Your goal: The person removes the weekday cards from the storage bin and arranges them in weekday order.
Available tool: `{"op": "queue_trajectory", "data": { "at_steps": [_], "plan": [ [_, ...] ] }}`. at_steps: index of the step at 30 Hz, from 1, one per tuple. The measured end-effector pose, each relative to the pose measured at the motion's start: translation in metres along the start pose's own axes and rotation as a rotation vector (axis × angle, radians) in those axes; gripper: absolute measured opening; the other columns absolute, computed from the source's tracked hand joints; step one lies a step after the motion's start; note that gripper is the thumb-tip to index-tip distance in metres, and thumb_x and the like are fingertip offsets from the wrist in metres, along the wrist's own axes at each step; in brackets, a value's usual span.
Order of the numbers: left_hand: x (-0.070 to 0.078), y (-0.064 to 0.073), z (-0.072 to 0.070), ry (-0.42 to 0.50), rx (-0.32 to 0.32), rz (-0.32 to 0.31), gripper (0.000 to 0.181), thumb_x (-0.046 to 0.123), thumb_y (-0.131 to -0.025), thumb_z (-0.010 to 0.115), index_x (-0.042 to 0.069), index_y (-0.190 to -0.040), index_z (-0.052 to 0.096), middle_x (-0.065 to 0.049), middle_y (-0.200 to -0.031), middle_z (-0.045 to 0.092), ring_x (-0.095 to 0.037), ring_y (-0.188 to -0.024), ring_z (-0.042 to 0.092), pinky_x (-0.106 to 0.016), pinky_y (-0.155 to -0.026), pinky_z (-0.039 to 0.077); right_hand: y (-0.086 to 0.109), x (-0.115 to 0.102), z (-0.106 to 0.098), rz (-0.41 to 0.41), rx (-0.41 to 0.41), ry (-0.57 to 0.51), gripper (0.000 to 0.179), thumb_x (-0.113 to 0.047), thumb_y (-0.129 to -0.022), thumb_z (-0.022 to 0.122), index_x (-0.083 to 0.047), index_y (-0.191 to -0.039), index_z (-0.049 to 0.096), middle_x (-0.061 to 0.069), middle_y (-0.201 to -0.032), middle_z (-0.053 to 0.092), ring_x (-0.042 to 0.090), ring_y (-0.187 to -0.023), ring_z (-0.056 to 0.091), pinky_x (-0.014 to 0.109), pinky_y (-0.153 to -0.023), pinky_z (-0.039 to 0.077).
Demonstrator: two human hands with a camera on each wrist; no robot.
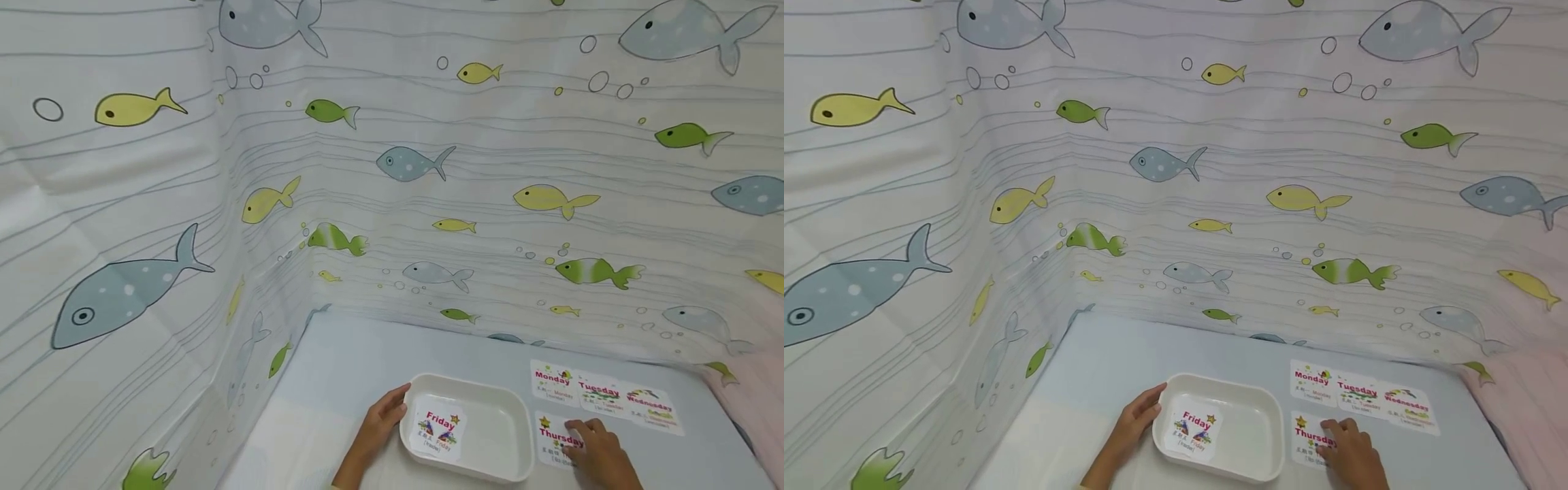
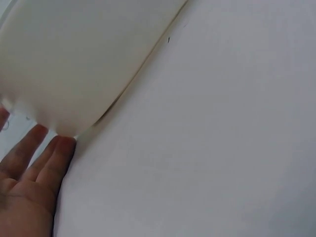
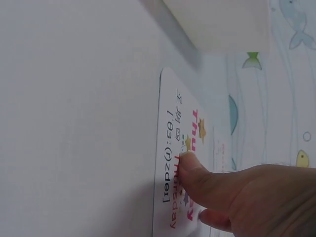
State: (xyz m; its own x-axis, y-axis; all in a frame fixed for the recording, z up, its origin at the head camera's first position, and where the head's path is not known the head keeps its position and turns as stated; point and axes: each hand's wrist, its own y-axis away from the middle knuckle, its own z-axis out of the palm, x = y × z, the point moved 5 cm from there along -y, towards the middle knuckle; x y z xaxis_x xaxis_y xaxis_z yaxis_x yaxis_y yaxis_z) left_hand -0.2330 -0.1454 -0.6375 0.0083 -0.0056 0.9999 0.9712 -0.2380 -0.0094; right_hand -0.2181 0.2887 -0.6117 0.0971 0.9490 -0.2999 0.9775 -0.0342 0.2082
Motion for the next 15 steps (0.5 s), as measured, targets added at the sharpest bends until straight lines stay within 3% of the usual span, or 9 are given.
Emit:
{"op": "queue_trajectory", "data": {
  "at_steps": [4, 10, 15],
  "plan": [
    [0.0, 0.0, 0.002, 0.019, -0.003, -0.003, 0.045, 0.024, -0.104, 0.053, 0.016, -0.148, 0.048, -0.012, -0.154, 0.046, -0.031, -0.143, 0.044, -0.02, -0.109, 0.045, -0.001, -0.005, -0.006, -0.037, 0.031, 0.025, 0.045, -0.03, -0.079, 0.083, -0.008, -0.116, 0.068, 0.018, -0.109, 0.062, 0.034, -0.087, 0.059, 0.068, -0.077, 0.052],
    [0.001, 0.001, 0.002, 0.01, 0.004, -0.009, 0.046, 0.023, -0.104, 0.054, 0.015, -0.149, 0.048, -0.014, -0.154, 0.047, -0.031, -0.142, 0.046, -0.022, -0.109, 0.046, -0.002, -0.012, -0.008, -0.025, 0.041, 0.0, 0.028, -0.023, -0.086, 0.077, -0.006, -0.107, 0.069, 0.015, -0.101, 0.063, 0.031, -0.084, 0.059, 0.065, -0.077, 0.051],
    [0.001, 0.001, 0.0, 0.009, 0.012, -0.012, 0.046, 0.024, -0.103, 0.054, 0.015, -0.148, 0.048, -0.015, -0.153, 0.047, -0.033, -0.142, 0.045, -0.024, -0.109, 0.046, -0.002, -0.029, -0.013, -0.092, 0.117, -0.021, 0.022, -0.019, -0.088, 0.074, -0.004, -0.104, 0.069, 0.011, -0.095, 0.064, 0.021, -0.076, 0.059, 0.051, -0.071, 0.057]
  ]
}}
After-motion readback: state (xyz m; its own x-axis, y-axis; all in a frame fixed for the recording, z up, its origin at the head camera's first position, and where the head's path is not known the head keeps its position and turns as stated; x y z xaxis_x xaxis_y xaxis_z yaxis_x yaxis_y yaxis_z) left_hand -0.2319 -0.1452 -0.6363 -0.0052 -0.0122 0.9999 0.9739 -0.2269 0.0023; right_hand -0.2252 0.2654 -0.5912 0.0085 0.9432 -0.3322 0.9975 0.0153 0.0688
